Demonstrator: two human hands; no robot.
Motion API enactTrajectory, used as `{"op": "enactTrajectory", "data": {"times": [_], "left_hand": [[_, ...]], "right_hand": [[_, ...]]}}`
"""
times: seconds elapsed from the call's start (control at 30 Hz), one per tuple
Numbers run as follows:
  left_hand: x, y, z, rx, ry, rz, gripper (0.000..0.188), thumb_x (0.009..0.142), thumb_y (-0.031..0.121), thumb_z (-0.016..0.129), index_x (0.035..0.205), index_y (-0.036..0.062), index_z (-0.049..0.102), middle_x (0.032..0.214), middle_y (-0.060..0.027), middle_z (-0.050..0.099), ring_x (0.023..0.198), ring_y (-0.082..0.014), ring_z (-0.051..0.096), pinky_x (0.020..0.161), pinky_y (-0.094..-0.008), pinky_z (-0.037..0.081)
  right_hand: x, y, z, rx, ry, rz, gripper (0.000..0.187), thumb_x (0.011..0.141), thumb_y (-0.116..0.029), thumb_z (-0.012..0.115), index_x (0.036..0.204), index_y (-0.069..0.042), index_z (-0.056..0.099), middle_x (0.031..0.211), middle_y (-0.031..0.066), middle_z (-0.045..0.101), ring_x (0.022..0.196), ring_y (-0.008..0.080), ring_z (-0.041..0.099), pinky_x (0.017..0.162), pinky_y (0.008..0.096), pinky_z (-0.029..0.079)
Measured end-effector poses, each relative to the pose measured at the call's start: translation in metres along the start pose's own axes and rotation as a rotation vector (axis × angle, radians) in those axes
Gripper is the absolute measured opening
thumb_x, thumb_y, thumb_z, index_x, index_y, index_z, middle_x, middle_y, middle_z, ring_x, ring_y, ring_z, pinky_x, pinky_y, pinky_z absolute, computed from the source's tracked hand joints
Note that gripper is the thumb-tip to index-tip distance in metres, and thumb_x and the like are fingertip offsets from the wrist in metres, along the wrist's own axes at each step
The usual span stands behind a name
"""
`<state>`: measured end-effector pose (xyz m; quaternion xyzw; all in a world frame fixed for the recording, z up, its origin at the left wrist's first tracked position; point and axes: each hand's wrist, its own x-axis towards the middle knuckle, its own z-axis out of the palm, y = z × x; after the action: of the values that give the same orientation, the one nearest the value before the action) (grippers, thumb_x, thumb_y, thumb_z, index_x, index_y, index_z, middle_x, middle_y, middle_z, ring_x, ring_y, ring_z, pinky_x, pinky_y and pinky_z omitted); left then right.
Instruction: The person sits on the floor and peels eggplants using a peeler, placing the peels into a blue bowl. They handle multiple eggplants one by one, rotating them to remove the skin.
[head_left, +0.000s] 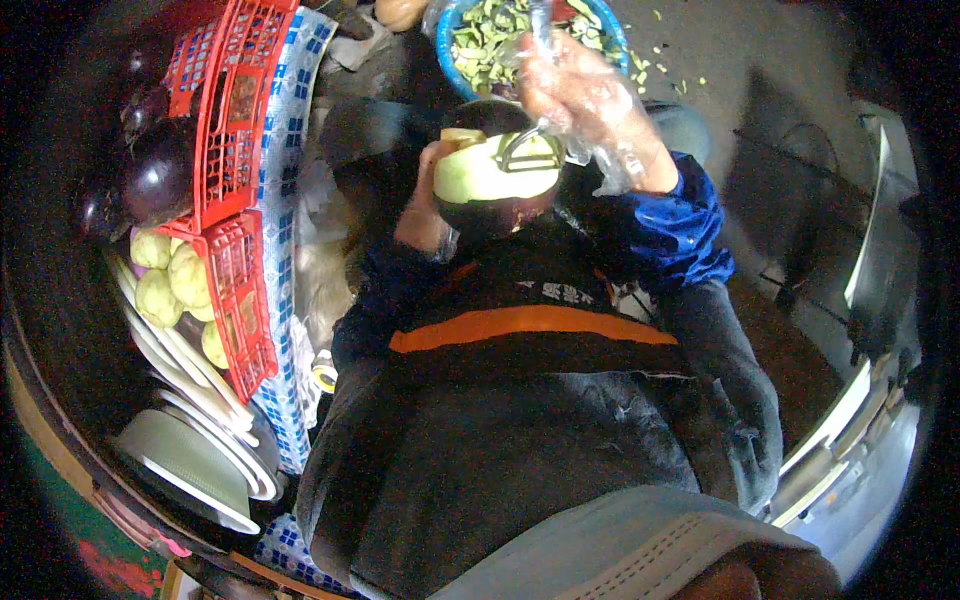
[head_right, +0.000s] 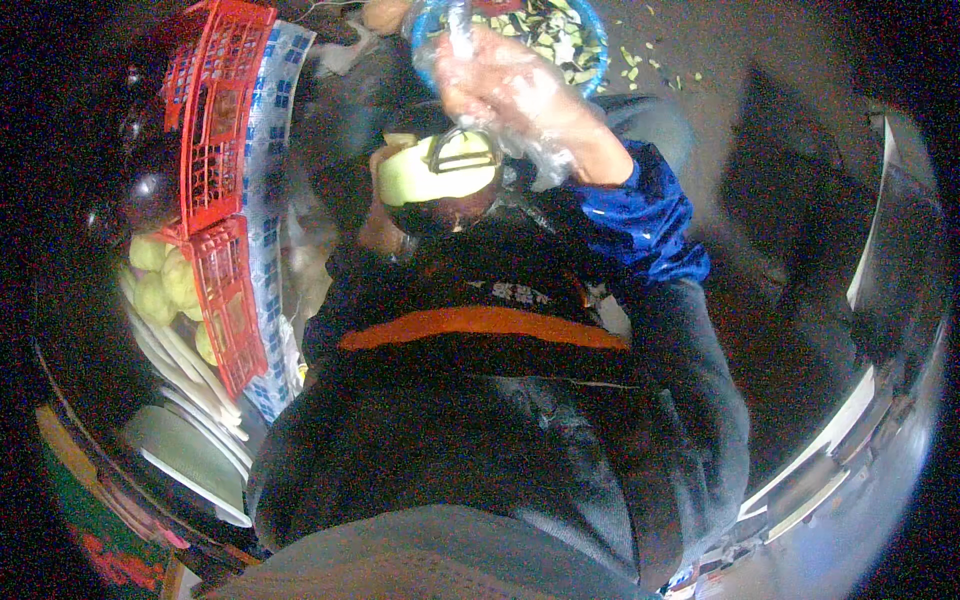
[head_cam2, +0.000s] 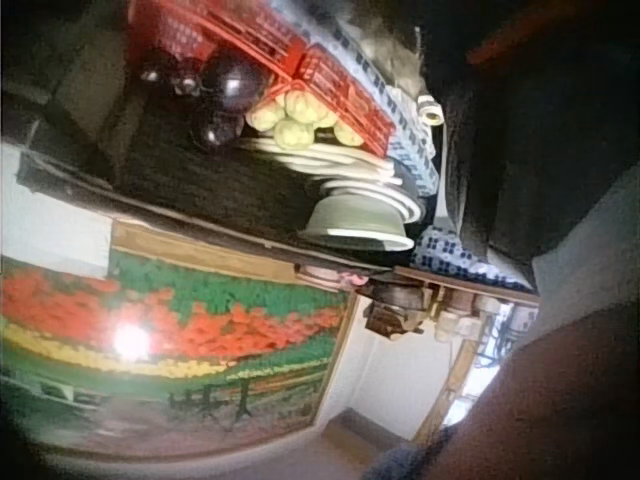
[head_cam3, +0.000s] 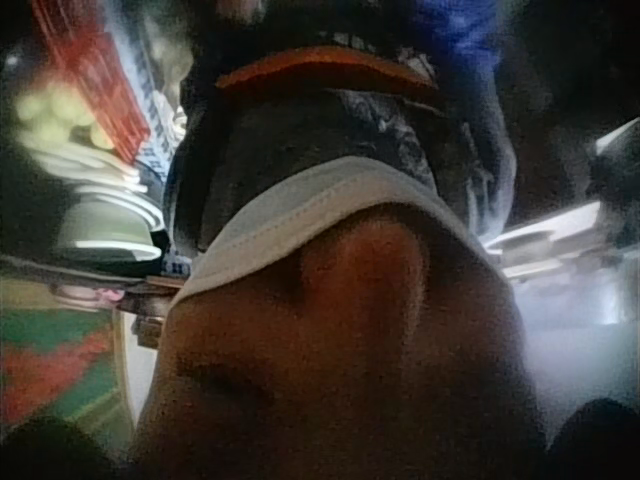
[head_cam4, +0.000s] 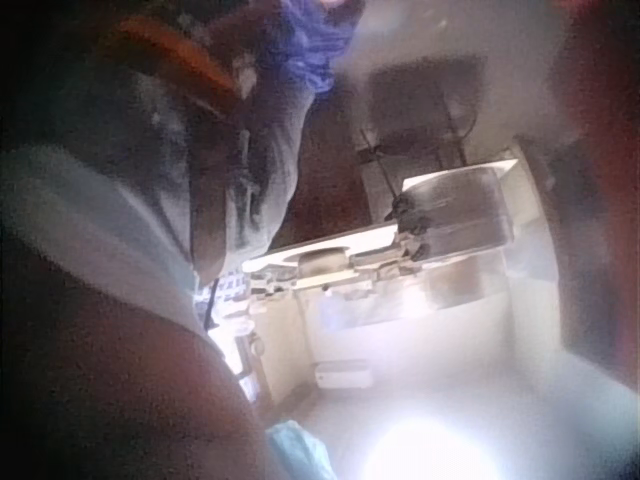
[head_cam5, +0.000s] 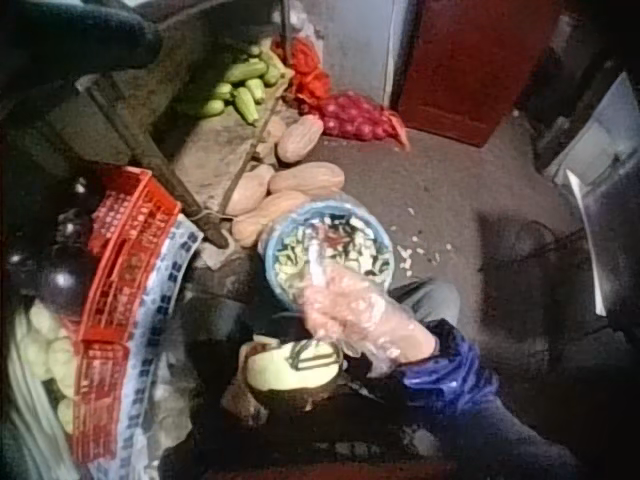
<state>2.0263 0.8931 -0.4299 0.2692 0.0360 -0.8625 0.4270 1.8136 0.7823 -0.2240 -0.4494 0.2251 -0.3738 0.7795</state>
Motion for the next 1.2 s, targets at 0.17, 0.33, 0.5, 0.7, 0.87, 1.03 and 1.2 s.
{"op": "enactTrajectory", "data": {"times": [0.17, 0.33, 0.5, 0.7, 0.87, 1.03, 1.2], "left_hand": [[0.004, 0.001, -0.010, 0.029, -0.169, 0.051, 0.058, 0.094, 0.043, 0.045, 0.127, -0.0037, 0.052, 0.118, -0.0182, 0.063, 0.103, -0.0286, 0.065, 0.089, -0.0414, 0.055], [-0.005, 0.010, 0.017, -0.182, -0.228, -0.062, 0.062, 0.092, 0.044, 0.040, 0.130, -0.0038, 0.049, 0.125, -0.0216, 0.059, 0.112, -0.0342, 0.060, 0.099, -0.0461, 0.048], [-0.017, 0.020, 0.052, -0.090, -0.246, 0.207, 0.068, 0.090, 0.052, 0.037, 0.134, 0.0012, 0.048, 0.130, -0.0160, 0.057, 0.119, -0.0328, 0.055, 0.102, -0.0481, 0.045], [-0.008, 0.007, 0.046, -0.190, -0.269, 0.383, 0.072, 0.089, 0.055, 0.043, 0.139, 0.0030, 0.041, 0.136, -0.0169, 0.051, 0.122, -0.0335, 0.053, 0.104, -0.0504, 0.042], [0.002, -0.002, 0.018, -0.206, -0.219, 0.247, 0.064, 0.091, 0.047, 0.042, 0.135, -0.0001, 0.046, 0.131, -0.0181, 0.055, 0.117, -0.0319, 0.057, 0.101, -0.0473, 0.045], [-0.007, 0.009, 0.013, -0.148, -0.211, 0.194, 0.058, 0.092, 0.042, 0.042, 0.132, -0.0003, 0.048, 0.127, -0.0176, 0.057, 0.114, -0.0301, 0.058, 0.100, -0.0452, 0.046], [-0.007, 0.025, 0.020, -0.114, -0.208, 0.248, 0.053, 0.093, 0.038, 0.042, 0.129, -0.0006, 0.050, 0.123, -0.0172, 0.059, 0.110, -0.0283, 0.060, 0.098, -0.0430, 0.047]], "right_hand": [[0.011, -0.002, -0.016, -0.016, -0.038, 0.139, 0.016, 0.096, -0.019, 0.057, 0.106, -0.006, 0.053, 0.076, -0.0012, 0.054, 0.062, 0.0054, 0.044, 0.053, 0.0191, 0.032], [0.028, 0.015, -0.055, -1.198, 0.308, -0.035, 0.022, 0.098, -0.020, 0.049, 0.112, -0.002, 0.050, 0.083, 0.0223, 0.058, 0.073, 0.0319, 0.058, 0.065, 0.0381, 0.046], [0.013, 0.027, -0.051, -0.587, 0.574, -0.377, 0.015, 0.097, -0.025, 0.054, 0.100, -0.010, 0.054, 0.071, -0.0044, 0.048, 0.061, 0.0039, 0.039, 0.051, 0.0193, 0.029], [-0.017, 0.006, -0.003, 0.318, 0.302, -0.114, 0.007, 0.096, -0.014, 0.053, 0.095, -0.007, 0.054, 0.080, 0.0031, 0.056, 0.063, 0.0091, 0.048, 0.054, 0.0190, 0.037], [-0.010, 0.026, -0.001, -0.617, 0.394, -0.174, 0.016, 0.093, -0.010, 0.053, 0.109, -0.004, 0.055, 0.087, 0.0017, 0.058, 0.075, 0.0129, 0.055, 0.065, 0.0247, 0.044], [0.000, 0.067, -0.059, -0.708, 0.538, -0.204, 0.021, 0.100, -0.024, 0.048, 0.111, -0.007, 0.055, 0.085, 0.0106, 0.062, 0.074, 0.0224, 0.060, 0.066, 0.0338, 0.048], [-0.007, 0.050, -0.075, -0.761, 0.793, -0.335, 0.019, 0.101, -0.025, 0.048, 0.099, -0.006, 0.053, 0.075, 0.0000, 0.057, 0.069, 0.0117, 0.056, 0.062, 0.0275, 0.046]]}}
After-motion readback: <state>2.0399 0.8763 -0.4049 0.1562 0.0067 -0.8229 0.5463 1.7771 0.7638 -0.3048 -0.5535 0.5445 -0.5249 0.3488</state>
